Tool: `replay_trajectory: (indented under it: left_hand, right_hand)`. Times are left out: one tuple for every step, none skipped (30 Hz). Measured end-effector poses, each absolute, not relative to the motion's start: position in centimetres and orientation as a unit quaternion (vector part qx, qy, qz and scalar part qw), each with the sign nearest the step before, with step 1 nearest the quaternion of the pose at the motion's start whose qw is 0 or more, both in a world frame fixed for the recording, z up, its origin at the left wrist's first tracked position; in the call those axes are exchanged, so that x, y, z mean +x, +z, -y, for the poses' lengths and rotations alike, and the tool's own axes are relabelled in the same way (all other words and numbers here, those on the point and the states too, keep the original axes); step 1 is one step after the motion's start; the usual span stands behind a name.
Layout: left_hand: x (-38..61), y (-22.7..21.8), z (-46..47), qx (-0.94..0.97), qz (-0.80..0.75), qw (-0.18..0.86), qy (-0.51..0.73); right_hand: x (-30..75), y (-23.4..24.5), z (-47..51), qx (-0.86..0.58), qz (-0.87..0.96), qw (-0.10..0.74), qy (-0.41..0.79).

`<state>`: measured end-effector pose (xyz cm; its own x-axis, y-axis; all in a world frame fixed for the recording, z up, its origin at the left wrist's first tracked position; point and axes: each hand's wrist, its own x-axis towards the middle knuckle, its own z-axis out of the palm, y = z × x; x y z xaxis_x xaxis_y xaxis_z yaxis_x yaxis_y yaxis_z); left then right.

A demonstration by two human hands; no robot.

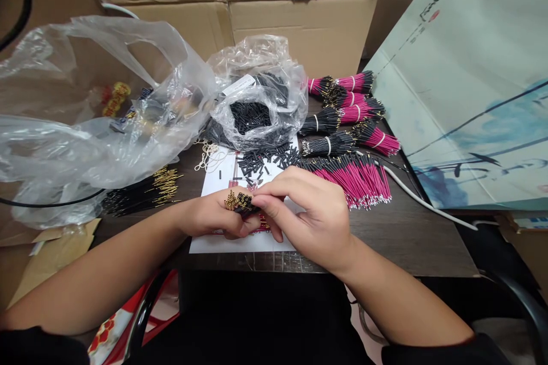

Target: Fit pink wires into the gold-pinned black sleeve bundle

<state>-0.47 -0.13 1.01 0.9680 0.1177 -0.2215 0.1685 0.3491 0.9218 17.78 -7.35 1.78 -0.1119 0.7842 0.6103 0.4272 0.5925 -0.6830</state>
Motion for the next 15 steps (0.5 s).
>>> replay_trajectory:
  left_hand:
    - [-0.46,1.06,0.15,0.564,-0.126,0.816,-0.015]
    - [-0.45,1.11,0.16,0.557,-0.126,0.821,-0.014]
    - [-0.44,1.15,0.18,0.551,-0.126,0.825,-0.013]
    - [-0.43,1.17,0.19,0.547,-0.126,0.828,-0.012]
    - [-0.43,1.17,0.19,0.543,-0.126,0.830,-0.012]
    - [-0.44,1.15,0.19,0.542,-0.126,0.831,-0.012]
    - [-0.45,1.13,0.18,0.541,-0.125,0.832,-0.011]
    - [-0.47,1.11,0.17,0.540,-0.125,0.832,-0.011]
    - [-0.49,1.10,0.16,0.539,-0.125,0.833,-0.012]
    - [-0.50,1.10,0.14,0.539,-0.126,0.833,-0.012]
    - [-0.51,1.10,0.13,0.540,-0.128,0.832,-0.013]
    - [-0.51,1.11,0.12,0.541,-0.132,0.831,-0.014]
    - [-0.50,1.12,0.11,0.543,-0.135,0.829,-0.015]
    - [-0.49,1.11,0.12,0.546,-0.137,0.826,-0.016]
    - [-0.48,1.08,0.13,0.551,-0.137,0.823,-0.018]
  right_hand:
    - [17.81,1.77,7.35,-0.414,0.727,0.520,0.174]
    - [17.84,1.77,7.35,-0.410,0.728,0.521,0.176]
    - [17.88,1.77,7.35,-0.407,0.729,0.522,0.176]
    - [17.91,1.77,7.36,-0.403,0.730,0.522,0.177]
    - [17.94,1.78,7.36,-0.402,0.732,0.521,0.176]
    - [17.97,1.80,7.36,-0.400,0.734,0.520,0.175]
    - [17.99,1.82,7.36,-0.399,0.736,0.519,0.174]
    - [18.00,1.85,7.36,-0.398,0.737,0.517,0.173]
    - [18.01,1.88,7.36,-0.397,0.739,0.517,0.171]
    - [18.02,1.90,7.35,-0.397,0.740,0.516,0.170]
    - [18.03,1.92,7.34,-0.396,0.742,0.514,0.170]
    - [18.04,1.93,7.33,-0.396,0.743,0.512,0.170]
    - [18.06,1.93,7.32,-0.395,0.745,0.510,0.170]
    - [18.10,1.92,7.30,-0.396,0.747,0.507,0.170]
    - [18.14,1.91,7.28,-0.398,0.747,0.505,0.168]
